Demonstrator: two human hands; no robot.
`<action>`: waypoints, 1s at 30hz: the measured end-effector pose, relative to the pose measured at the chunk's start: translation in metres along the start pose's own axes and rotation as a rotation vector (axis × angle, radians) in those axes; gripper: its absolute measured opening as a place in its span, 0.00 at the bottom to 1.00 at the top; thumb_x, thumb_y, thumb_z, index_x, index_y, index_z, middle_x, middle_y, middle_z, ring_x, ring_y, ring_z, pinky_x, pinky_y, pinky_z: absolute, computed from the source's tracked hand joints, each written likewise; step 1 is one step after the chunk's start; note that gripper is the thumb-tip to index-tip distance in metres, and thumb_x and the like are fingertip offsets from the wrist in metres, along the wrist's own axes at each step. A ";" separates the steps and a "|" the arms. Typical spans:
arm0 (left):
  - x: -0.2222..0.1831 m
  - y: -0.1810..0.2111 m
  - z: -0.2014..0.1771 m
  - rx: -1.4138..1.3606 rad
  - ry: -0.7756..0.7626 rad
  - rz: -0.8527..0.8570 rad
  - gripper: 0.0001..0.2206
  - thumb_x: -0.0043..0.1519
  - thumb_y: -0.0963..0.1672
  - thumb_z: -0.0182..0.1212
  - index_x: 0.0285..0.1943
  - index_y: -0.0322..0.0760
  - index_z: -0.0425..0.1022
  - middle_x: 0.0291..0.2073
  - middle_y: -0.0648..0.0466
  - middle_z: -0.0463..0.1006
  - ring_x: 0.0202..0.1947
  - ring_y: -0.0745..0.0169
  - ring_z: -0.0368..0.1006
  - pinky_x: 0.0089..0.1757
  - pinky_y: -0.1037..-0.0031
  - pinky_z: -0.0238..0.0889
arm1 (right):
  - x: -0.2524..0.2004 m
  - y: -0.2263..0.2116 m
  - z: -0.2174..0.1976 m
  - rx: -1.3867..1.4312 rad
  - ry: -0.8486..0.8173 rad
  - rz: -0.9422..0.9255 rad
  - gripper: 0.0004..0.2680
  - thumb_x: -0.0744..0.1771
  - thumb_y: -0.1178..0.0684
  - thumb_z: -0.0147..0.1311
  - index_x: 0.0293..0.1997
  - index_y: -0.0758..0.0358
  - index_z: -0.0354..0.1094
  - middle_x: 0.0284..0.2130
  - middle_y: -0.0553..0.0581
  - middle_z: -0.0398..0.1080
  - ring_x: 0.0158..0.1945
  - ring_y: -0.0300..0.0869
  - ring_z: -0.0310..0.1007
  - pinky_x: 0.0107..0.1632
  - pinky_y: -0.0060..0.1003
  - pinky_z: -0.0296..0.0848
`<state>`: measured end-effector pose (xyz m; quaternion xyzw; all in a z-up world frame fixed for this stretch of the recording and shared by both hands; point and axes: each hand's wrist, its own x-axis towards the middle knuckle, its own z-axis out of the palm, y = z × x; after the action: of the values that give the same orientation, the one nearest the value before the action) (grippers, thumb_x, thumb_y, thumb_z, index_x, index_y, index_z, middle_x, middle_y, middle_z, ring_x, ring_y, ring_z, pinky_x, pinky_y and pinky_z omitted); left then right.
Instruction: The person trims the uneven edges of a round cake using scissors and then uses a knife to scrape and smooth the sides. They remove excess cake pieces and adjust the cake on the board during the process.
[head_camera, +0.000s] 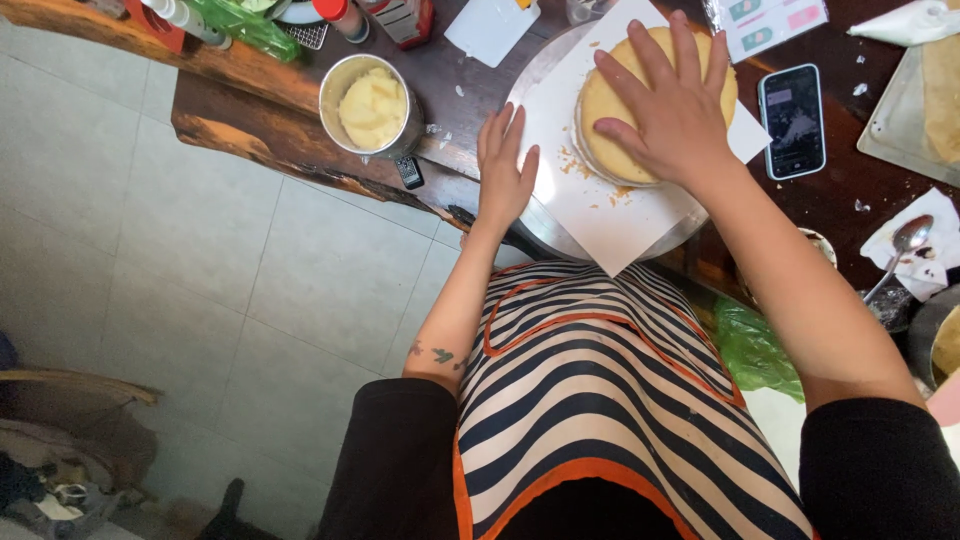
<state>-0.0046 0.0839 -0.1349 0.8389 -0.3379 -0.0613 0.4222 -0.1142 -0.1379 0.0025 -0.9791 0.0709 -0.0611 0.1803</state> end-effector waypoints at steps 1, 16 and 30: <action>-0.001 0.001 -0.001 -0.002 0.003 -0.005 0.25 0.68 0.44 0.58 0.76 0.35 0.62 0.74 0.43 0.60 0.77 0.37 0.48 0.71 0.54 0.45 | 0.000 0.000 0.000 -0.001 -0.005 -0.003 0.25 0.73 0.31 0.47 0.80 0.45 0.57 0.78 0.65 0.49 0.80 0.68 0.34 0.71 0.77 0.25; 0.000 0.002 -0.002 -0.018 -0.017 0.032 0.27 0.67 0.43 0.60 0.76 0.33 0.60 0.75 0.44 0.58 0.77 0.37 0.46 0.71 0.55 0.46 | -0.023 -0.014 -0.017 0.044 0.079 -0.007 0.24 0.73 0.38 0.51 0.79 0.55 0.58 0.78 0.63 0.52 0.82 0.66 0.36 0.73 0.74 0.22; 0.006 -0.012 -0.010 -0.026 -0.081 0.110 0.28 0.67 0.44 0.60 0.77 0.36 0.58 0.76 0.42 0.56 0.76 0.35 0.47 0.71 0.53 0.44 | -0.072 -0.028 0.004 0.133 0.333 0.196 0.19 0.73 0.42 0.53 0.71 0.59 0.64 0.66 0.60 0.66 0.81 0.58 0.50 0.75 0.67 0.19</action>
<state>0.0099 0.0921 -0.1358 0.8104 -0.3996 -0.0763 0.4216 -0.1812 -0.0995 0.0021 -0.9298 0.1904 -0.2091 0.2355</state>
